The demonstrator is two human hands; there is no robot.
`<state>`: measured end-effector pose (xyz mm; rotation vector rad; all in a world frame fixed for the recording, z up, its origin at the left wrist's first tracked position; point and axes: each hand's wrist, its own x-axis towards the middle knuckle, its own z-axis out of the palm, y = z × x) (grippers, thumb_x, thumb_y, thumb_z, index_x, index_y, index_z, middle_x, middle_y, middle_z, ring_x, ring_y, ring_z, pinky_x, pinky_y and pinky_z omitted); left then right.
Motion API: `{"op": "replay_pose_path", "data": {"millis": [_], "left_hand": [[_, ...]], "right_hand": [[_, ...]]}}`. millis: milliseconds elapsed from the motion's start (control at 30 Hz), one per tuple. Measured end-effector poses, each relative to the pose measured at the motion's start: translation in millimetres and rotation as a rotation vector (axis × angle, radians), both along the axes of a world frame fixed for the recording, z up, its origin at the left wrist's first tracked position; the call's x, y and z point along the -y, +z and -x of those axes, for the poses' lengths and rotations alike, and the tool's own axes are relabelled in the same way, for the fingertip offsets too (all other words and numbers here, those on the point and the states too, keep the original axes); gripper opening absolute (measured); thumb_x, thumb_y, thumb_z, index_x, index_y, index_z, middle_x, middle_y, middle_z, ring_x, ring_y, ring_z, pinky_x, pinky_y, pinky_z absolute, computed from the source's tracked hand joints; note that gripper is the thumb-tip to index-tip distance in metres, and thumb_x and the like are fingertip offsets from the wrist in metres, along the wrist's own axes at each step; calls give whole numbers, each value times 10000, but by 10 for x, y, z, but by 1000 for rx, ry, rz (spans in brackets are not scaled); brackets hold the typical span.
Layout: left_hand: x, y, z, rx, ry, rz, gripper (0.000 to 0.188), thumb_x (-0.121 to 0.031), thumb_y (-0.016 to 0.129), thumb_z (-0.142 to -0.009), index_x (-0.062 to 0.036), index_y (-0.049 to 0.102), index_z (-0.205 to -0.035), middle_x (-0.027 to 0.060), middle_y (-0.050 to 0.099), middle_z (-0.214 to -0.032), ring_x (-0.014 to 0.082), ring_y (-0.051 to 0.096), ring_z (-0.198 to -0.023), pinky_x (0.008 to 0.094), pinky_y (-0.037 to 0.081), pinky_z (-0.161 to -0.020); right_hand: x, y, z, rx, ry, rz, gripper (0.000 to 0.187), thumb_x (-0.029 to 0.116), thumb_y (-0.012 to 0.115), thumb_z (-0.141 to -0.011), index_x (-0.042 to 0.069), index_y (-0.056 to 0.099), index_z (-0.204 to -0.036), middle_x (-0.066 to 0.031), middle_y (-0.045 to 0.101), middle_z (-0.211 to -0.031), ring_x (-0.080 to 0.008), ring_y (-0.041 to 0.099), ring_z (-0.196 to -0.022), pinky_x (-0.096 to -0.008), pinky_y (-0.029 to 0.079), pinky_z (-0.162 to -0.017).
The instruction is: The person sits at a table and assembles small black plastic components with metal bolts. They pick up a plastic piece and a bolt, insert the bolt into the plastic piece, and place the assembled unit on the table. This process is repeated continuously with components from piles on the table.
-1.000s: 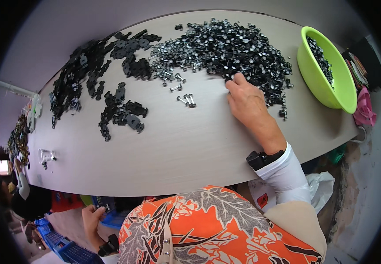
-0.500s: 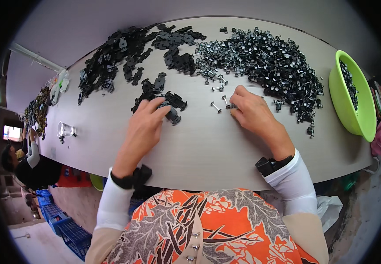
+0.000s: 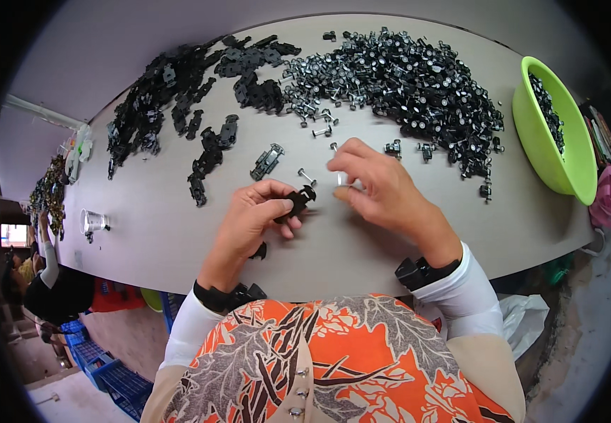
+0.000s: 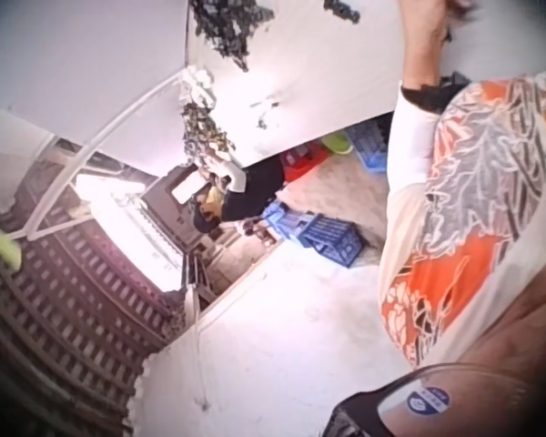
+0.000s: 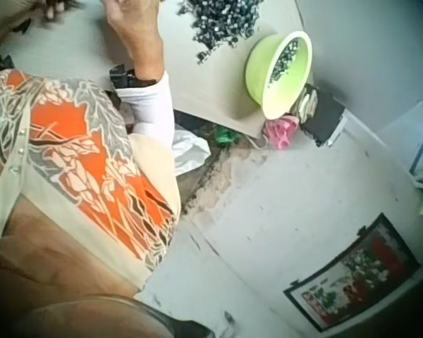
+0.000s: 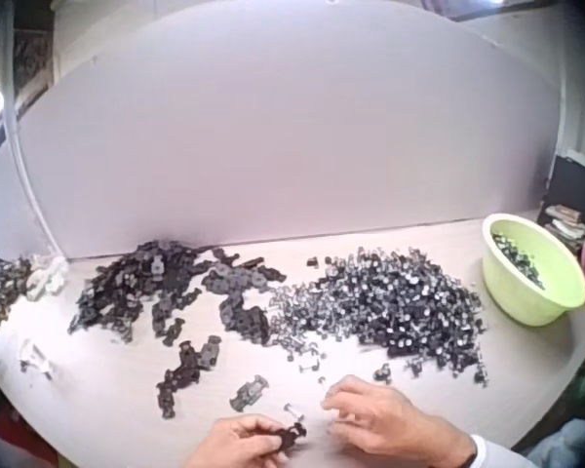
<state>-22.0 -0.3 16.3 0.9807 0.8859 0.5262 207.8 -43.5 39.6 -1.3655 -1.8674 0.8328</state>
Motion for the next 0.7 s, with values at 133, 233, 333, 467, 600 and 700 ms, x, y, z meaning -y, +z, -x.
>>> {"op": "replay_pose_path", "data": {"millis": [133, 233, 333, 467, 600, 700], "left_hand": [[42, -59, -49, 187, -56, 222, 157, -85, 623, -857, 15, 616, -977, 82, 648, -829, 122, 616, -611, 223, 499, -493], [60, -92, -58, 233, -82, 250, 155, -91, 646, -853, 12, 619, -965, 77, 646, -817, 120, 611, -603, 218, 487, -482], [49, -123, -44, 247, -108, 271, 147, -92, 659, -846, 11, 624, -946, 80, 651, -800, 121, 612, -592, 214, 482, -480], [58, -144, -13, 277, -163, 313, 135, -90, 662, -845, 15, 630, -924, 110, 665, -788, 126, 619, -579, 204, 481, -478], [93, -94, -20, 311, -235, 341, 142, -96, 666, -843, 21, 628, -913, 145, 672, -799, 127, 620, -562, 196, 479, -470], [87, -113, -36, 321, -272, 337, 147, -102, 667, -844, 25, 625, -906, 155, 670, -792, 126, 618, -554, 196, 479, -465]], "right_hand": [[114, -49, 192, 23, 138, -366, 403, -40, 664, -655, 39, 597, -1045, -94, 590, -986, -290, 573, -903, -361, 494, -743], [189, -150, 264, 56, 112, -371, 443, -57, 667, -639, 41, 592, -1065, -87, 591, -978, -293, 568, -907, -367, 494, -744], [237, -160, 282, 23, 107, -390, 466, -62, 694, -627, 46, 593, -1069, -85, 592, -965, -288, 567, -893, -361, 496, -727], [280, -252, 261, -41, 135, -443, 436, -29, 731, -635, 42, 597, -1043, -87, 593, -932, -280, 577, -834, -347, 499, -693], [338, -281, 228, -115, 174, -498, 404, -13, 748, -637, 36, 602, -1011, -85, 590, -877, -269, 581, -778, -334, 496, -655], [387, -294, 241, -113, 165, -496, 390, -20, 748, -635, 33, 606, -995, -81, 592, -862, -261, 585, -775, -330, 495, -646]]}}
